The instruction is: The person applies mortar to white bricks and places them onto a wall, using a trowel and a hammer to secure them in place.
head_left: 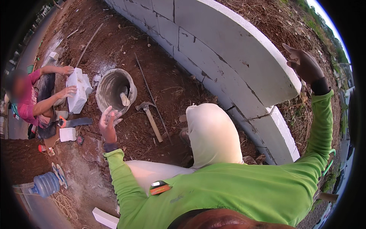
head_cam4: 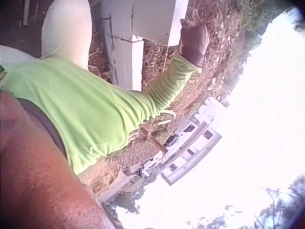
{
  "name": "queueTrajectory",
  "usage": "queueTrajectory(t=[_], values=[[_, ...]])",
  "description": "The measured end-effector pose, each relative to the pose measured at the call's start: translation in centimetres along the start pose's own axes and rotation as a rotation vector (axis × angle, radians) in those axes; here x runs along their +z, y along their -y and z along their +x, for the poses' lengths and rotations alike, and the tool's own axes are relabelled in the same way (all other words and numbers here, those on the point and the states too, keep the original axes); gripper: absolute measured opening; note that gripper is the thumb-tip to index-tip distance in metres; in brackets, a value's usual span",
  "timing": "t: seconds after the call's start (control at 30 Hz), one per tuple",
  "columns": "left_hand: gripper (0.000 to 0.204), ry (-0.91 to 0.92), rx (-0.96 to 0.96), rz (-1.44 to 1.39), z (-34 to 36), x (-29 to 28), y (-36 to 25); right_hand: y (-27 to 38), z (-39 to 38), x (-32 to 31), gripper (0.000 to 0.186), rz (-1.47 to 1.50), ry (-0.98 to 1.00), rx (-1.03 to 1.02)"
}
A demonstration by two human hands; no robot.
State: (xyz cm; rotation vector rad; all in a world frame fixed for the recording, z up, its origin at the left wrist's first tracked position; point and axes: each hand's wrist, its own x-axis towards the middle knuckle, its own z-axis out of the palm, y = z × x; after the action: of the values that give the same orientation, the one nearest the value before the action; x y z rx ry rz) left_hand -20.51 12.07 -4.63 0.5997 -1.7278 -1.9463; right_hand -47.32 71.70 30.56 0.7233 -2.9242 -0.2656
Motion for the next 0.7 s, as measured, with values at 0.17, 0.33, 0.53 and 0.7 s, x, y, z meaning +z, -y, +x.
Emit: queueTrajectory(t=[0.17, 0.33, 0.53, 0.7], values=[[0.048, -0.019, 0.019, 0.061, -1.6, -2.0, -0.7, 14.2, -1.1, -1.1, 0.047, 0.692, -0.306, -0.182], [0.049, -0.057, -0.007, 0.198, -3.1, -3.6, -0.6, 25.4, 3.9, 14.3, 0.039, 0.922, 0.521, -0.592], [0.045, -0.017, -0.044, 0.464, -5.6, -5.1, 0.3, 41.0, 3.2, 33.0, 0.044, 0.908, 0.844, -0.666], [0.039, -0.064, -0.116, 0.651, -9.6, -8.4, 0.1, 49.3, 2.8, 39.8, 0.064, 0.618, 0.748, -0.780]])
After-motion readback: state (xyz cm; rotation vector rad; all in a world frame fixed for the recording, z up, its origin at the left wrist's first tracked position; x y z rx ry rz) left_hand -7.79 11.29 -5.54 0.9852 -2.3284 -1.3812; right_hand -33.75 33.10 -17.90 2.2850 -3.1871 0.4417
